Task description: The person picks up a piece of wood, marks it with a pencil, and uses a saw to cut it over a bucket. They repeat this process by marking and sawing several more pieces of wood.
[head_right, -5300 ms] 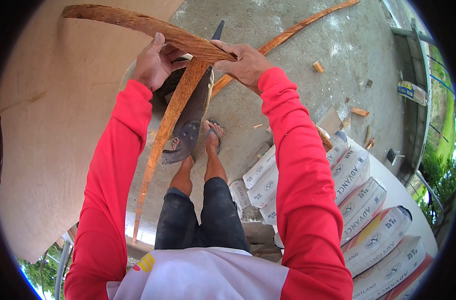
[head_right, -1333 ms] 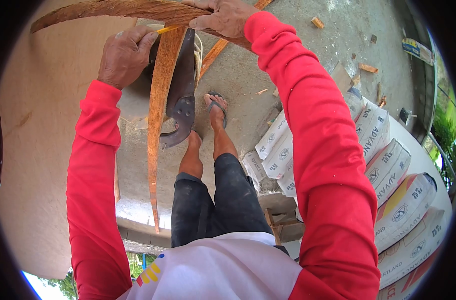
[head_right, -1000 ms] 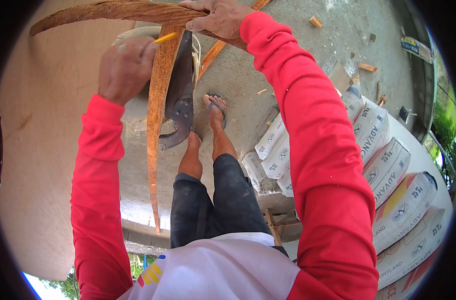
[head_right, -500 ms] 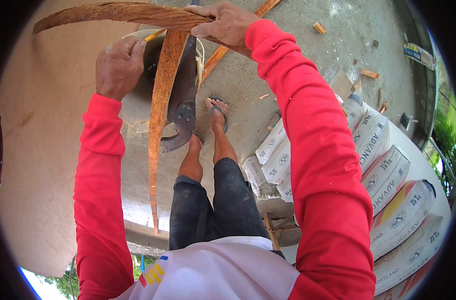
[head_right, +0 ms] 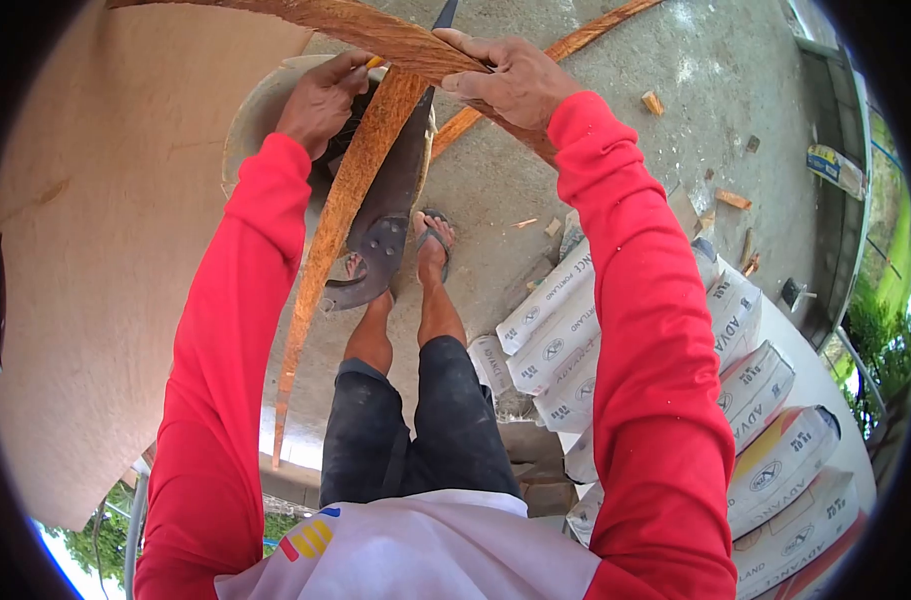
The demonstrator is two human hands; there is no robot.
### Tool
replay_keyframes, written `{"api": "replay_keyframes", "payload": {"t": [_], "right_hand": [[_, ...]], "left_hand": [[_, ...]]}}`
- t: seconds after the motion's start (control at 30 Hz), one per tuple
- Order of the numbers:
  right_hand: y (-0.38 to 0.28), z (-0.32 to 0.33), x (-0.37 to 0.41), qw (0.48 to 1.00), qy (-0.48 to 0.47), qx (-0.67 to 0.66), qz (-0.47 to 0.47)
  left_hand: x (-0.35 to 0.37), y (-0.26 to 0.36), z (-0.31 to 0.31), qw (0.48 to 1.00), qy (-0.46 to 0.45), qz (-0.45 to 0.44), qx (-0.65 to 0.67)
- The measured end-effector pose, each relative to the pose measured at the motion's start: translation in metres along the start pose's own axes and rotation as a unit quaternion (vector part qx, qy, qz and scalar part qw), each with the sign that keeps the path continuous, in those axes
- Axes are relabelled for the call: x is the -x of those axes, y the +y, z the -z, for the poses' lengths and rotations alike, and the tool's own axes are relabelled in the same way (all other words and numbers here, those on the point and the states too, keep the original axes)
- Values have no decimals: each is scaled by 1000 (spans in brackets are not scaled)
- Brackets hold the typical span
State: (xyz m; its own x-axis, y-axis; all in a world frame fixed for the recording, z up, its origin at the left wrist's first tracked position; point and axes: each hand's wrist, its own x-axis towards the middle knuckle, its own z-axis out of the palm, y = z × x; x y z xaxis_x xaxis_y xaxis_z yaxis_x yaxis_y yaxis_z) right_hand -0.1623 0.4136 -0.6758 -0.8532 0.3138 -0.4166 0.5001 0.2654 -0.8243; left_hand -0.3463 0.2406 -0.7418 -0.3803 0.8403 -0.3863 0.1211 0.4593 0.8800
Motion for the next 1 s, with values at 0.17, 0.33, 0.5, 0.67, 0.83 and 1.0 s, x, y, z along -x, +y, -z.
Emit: {"api": "replay_keyframes", "payload": {"t": [0.17,0.33,0.5,0.67,0.83,1.0], "right_hand": [[6,-6,0,998,14,-55,6],[5,1,-2,1000,-5,-6,7],[-2,1,1,1000,-5,-28,-10],[7,0,0,1000,6,-9,-13],[8,-4,-1,1000,19,-17,7],[-1,0,0,1000,7,15,-8]], "left_hand": [[-4,-15,17,998,-11,-58,-34],[1,-22,25,997,-5,-69,-31],[-17,-15,1,998,-11,-57,39],[3,-31,26,996,-26,-81,-7],[-16,-17,9,997,-1,-81,15],[41,-29,36,975,14,-160,-151]]}}
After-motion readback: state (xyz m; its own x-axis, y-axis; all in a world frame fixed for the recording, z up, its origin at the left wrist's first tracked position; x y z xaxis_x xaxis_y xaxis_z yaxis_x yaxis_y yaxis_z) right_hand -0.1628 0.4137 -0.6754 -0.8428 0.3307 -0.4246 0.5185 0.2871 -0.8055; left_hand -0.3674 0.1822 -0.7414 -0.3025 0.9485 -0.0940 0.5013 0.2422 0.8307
